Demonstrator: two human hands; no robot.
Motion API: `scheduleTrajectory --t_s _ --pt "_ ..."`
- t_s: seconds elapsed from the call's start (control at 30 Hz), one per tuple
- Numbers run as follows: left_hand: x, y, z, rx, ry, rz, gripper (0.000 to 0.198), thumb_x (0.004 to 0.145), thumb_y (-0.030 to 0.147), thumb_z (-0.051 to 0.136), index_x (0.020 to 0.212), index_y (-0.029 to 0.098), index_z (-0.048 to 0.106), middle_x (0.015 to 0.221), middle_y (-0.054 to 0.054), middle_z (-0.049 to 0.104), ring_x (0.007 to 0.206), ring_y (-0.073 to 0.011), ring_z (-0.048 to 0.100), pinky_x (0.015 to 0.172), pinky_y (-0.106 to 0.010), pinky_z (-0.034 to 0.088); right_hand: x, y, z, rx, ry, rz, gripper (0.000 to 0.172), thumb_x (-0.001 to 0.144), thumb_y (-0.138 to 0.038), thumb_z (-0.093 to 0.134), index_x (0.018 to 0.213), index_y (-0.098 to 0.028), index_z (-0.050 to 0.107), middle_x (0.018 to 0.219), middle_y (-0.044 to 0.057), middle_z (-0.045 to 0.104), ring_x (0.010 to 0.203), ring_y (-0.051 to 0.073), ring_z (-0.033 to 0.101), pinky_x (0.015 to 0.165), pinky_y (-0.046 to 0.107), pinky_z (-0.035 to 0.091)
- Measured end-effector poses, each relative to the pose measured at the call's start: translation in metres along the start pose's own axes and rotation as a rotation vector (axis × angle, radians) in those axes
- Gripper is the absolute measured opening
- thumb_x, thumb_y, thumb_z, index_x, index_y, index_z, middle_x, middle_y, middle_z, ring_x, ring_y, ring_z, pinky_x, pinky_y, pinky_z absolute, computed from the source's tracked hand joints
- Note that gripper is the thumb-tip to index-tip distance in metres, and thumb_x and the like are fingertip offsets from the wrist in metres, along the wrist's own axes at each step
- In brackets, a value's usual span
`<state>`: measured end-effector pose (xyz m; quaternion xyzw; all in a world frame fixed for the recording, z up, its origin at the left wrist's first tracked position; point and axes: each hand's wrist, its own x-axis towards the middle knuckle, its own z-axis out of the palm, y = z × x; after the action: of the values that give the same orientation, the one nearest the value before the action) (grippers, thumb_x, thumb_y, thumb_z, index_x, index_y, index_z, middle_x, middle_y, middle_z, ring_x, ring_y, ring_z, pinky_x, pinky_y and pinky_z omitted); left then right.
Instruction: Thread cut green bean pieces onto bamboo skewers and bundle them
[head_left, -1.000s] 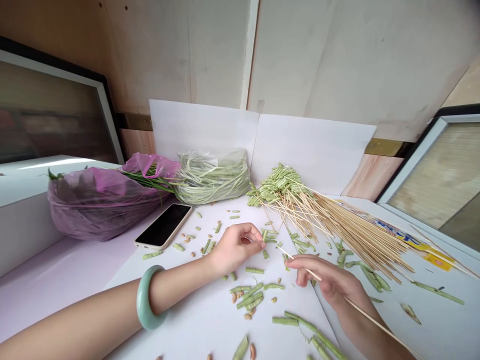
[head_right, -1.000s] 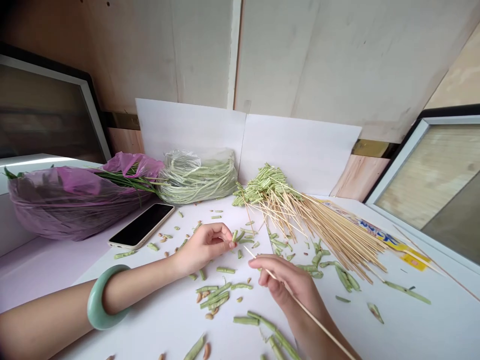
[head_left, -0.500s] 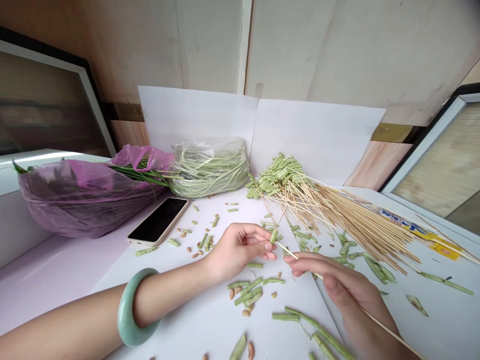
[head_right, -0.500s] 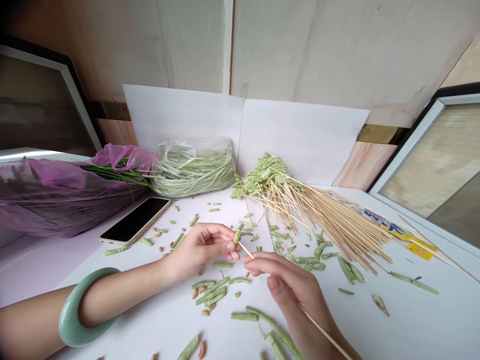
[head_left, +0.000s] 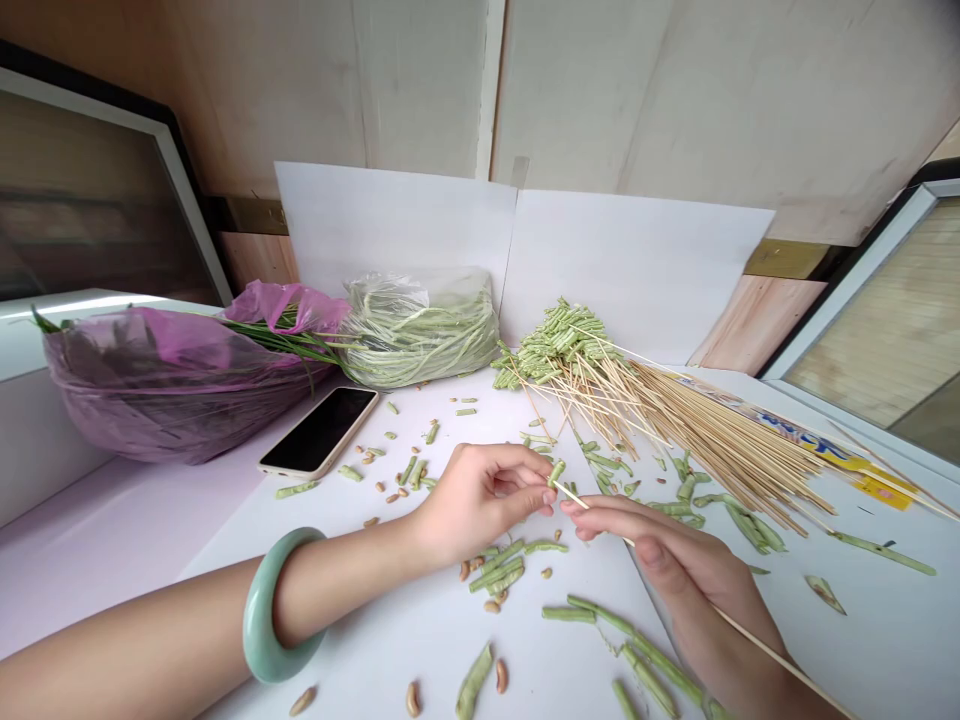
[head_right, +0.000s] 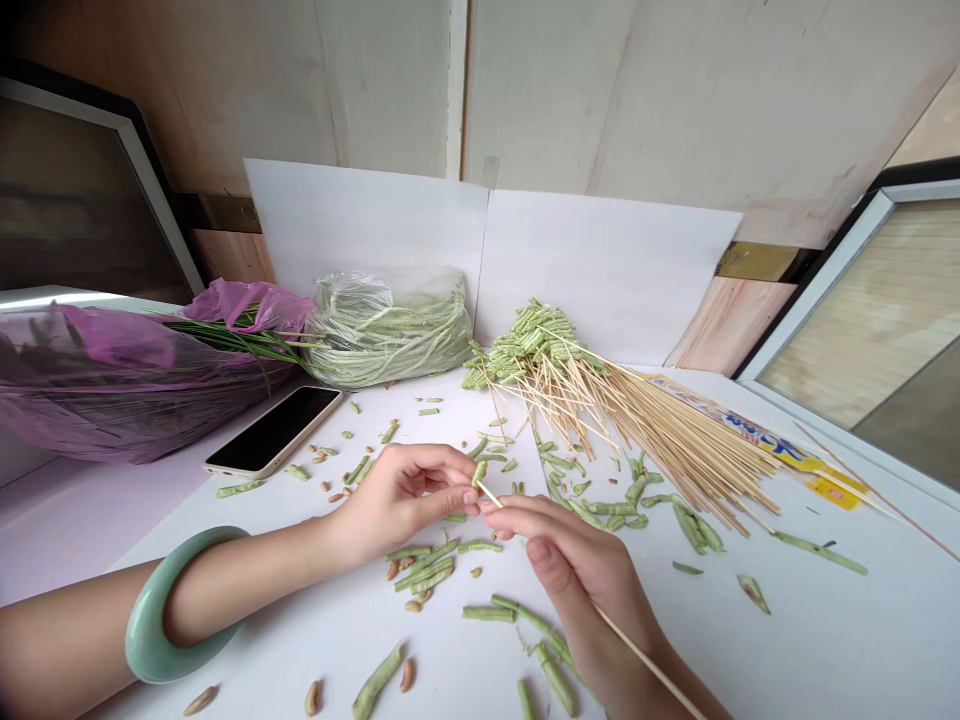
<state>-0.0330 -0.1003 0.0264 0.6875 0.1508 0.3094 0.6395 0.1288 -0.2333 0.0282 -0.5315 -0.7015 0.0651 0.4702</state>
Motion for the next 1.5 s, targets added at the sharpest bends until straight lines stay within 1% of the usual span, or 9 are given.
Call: scheduleTrajectory --t_s 0.13,0.47,0.7,0.83,0.97,1.1,1.23,1.3,1.5 --pt "-0.003 0.002 0.000 0.165 -0.002 0.065 0.029 0.081 0.029 0.063 0.100 0.007 0.064 0.082 -0.015 0.073 0.077 -0.0251 0.071 0.075 -0.038 0.055 0.000 0.000 0.000 -0.001 -0.015 -0.003 0.026 0.098 -0.028 0.042 0.107 -0.038 0.065 0.110 -0.010 0.068 0.104 0.006 0.062 0.093 0.010 0.043" --pt "-0.010 0.011 0.009 0.287 0.007 0.078 0.029 0.084 0.025 0.060 0.104 0.005 0.067 0.087 -0.017 0.075 0.080 -0.0243 0.072 0.076 -0.033 0.057 0.002 0.001 0.002 0.020 -0.015 0.033 0.021 0.100 -0.027 0.037 0.100 -0.031 0.057 0.091 -0.006 0.064 0.091 0.006 0.062 0.083 0.008 0.045" --pt "-0.012 0.007 0.015 0.112 0.012 -0.049 0.030 0.085 0.023 0.057 0.107 0.004 0.067 0.095 -0.018 0.074 0.086 -0.0258 0.071 0.080 -0.037 0.056 -0.002 0.008 0.005 0.020 -0.018 0.053 0.021 0.100 -0.025 0.034 0.098 -0.028 0.055 0.088 -0.003 0.063 0.088 0.009 0.061 0.079 0.013 0.047" --pt "-0.008 0.005 0.015 0.009 0.042 -0.077 0.024 0.082 0.018 0.060 0.102 0.008 0.069 0.097 -0.014 0.074 0.090 -0.0222 0.070 0.084 -0.032 0.055 -0.002 0.008 0.006 -0.005 -0.021 0.088 0.018 0.099 -0.028 0.037 0.097 -0.026 0.056 0.087 -0.001 0.063 0.086 0.012 0.062 0.076 0.018 0.050" --pt "-0.004 0.005 0.012 -0.014 0.112 -0.080 0.017 0.079 0.017 0.065 0.094 0.010 0.070 0.086 -0.009 0.074 0.081 -0.0177 0.069 0.079 -0.028 0.054 0.000 0.004 0.005 -0.026 0.032 0.129 0.011 0.092 -0.033 0.052 0.100 -0.025 0.055 0.085 0.000 0.064 0.080 0.014 0.064 0.072 0.020 0.053" --pt "0.002 0.005 0.005 -0.044 0.183 -0.107 0.012 0.077 0.019 0.067 0.087 0.011 0.067 0.075 -0.005 0.071 0.070 -0.0150 0.067 0.070 -0.026 0.054 0.002 -0.004 -0.005 -0.010 0.102 0.064 0.013 0.086 -0.029 0.062 0.097 -0.028 0.056 0.082 -0.002 0.064 0.073 0.013 0.065 0.068 0.018 0.055" --pt "0.011 0.005 -0.010 -0.019 0.311 -0.083 0.009 0.077 0.017 0.066 0.083 0.011 0.065 0.072 -0.005 0.071 0.068 -0.0141 0.067 0.069 -0.025 0.053 0.001 -0.012 -0.023 -0.196 0.265 0.018 0.004 0.084 -0.032 0.063 0.087 -0.030 0.060 0.082 -0.001 0.064 0.069 0.016 0.064 0.057 0.023 0.055" --pt "0.014 0.005 -0.015 -0.001 0.360 -0.087 0.008 0.077 0.015 0.064 0.084 0.011 0.064 0.073 -0.006 0.072 0.071 -0.0150 0.067 0.069 -0.025 0.053 0.001 -0.013 -0.031 -0.297 0.300 0.008 0.007 0.085 -0.037 0.061 0.082 -0.031 0.061 0.079 -0.002 0.066 0.066 0.017 0.065 0.053 0.026 0.055" --pt "0.014 0.003 -0.016 0.005 0.316 -0.070 0.019 0.077 0.010 0.059 0.095 0.009 0.067 0.088 -0.009 0.074 0.089 -0.0186 0.069 0.081 -0.028 0.052 -0.002 -0.011 -0.034 -0.531 0.251 -0.066 0.017 0.089 -0.044 0.054 0.082 -0.032 0.064 0.079 -0.006 0.072 0.071 0.019 0.069 0.060 0.030 0.056"
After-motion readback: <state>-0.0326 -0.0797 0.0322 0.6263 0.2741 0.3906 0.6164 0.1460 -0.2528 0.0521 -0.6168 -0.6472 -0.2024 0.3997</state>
